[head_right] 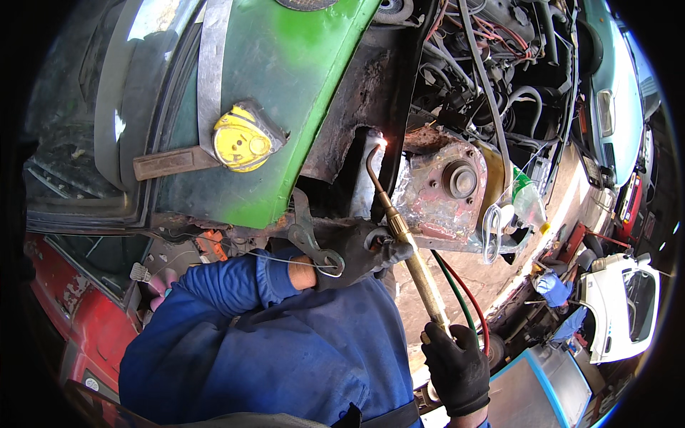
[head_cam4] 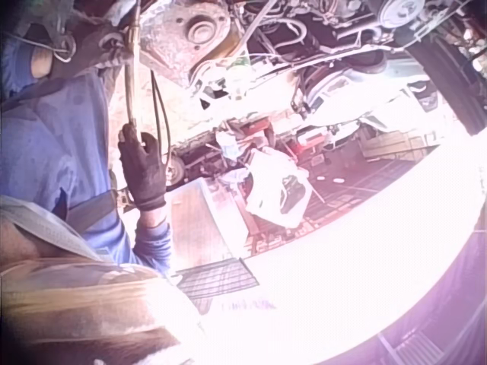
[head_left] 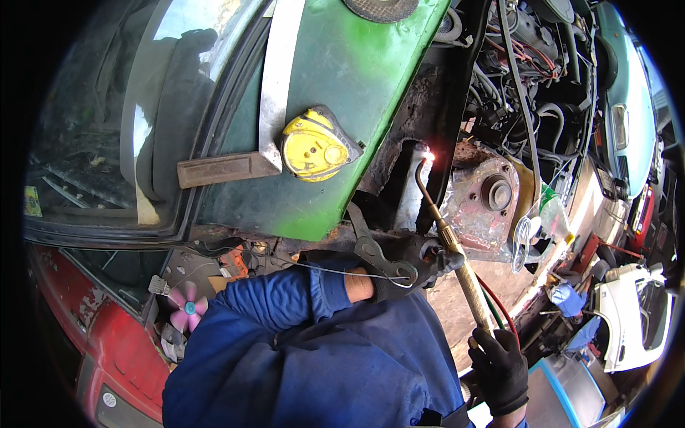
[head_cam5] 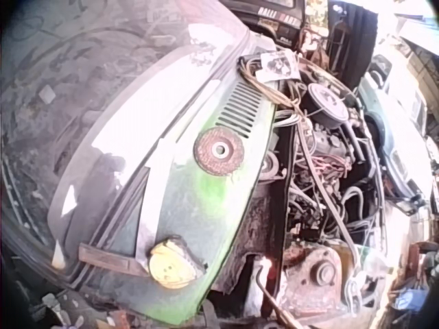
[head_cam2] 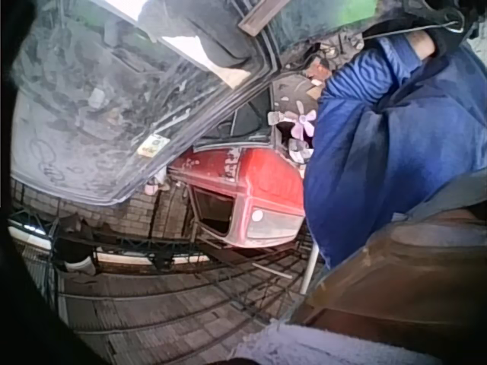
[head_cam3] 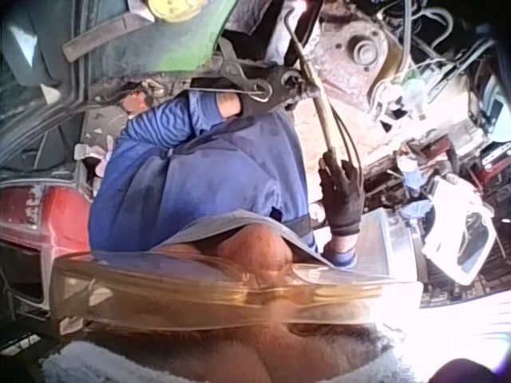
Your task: The person uses a cutting torch to cut through a metal panel on the front of a green car. After cutting, the person uses pliers to pull away the cut metal piece.
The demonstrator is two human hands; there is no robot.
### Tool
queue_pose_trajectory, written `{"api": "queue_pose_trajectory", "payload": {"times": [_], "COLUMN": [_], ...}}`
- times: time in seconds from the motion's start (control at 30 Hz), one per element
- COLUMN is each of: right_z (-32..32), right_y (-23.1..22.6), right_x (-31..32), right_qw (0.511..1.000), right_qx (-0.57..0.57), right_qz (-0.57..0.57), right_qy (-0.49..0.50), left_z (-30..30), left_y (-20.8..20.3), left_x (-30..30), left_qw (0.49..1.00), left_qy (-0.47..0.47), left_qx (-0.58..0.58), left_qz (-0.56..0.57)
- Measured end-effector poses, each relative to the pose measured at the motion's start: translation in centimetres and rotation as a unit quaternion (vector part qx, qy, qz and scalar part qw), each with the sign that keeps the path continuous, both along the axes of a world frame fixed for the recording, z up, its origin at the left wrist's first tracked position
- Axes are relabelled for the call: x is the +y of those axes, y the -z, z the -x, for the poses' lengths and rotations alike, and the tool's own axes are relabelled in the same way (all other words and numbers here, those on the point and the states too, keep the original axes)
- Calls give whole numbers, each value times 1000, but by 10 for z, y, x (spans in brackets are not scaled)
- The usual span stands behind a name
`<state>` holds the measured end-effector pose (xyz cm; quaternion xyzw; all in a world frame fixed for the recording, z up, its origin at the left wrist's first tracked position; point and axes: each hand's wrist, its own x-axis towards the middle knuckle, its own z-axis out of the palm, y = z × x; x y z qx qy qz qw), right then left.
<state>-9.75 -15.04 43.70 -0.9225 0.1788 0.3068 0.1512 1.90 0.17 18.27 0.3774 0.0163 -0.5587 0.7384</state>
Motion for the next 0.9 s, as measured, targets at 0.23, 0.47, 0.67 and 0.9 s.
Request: {"api": "queue_pose_trajectory", "payload": {"times": [0.23,0.47,0.67,0.9], "right_z": [3,4,4,4], "right_y": [3,3,5,6], "right_x": [-2,-2,-2,-2], "right_qw": [1000,1000,1000,1000], "right_qx": [0,-3,-4,-12], "right_qz": [1,-1,-1,0], "right_qy": [-3,-5,-2,-8], "left_z": [-17,-14,-10,-14], "left_y": [-10,-7,-5,-10], "left_x": [5,2,4,3], "left_qw": [988,992,993,995], "left_qy": [93,65,70,-4], "left_qx": [-96,-94,-73,-93], "left_qz": [-74,-55,-63,-30]}}
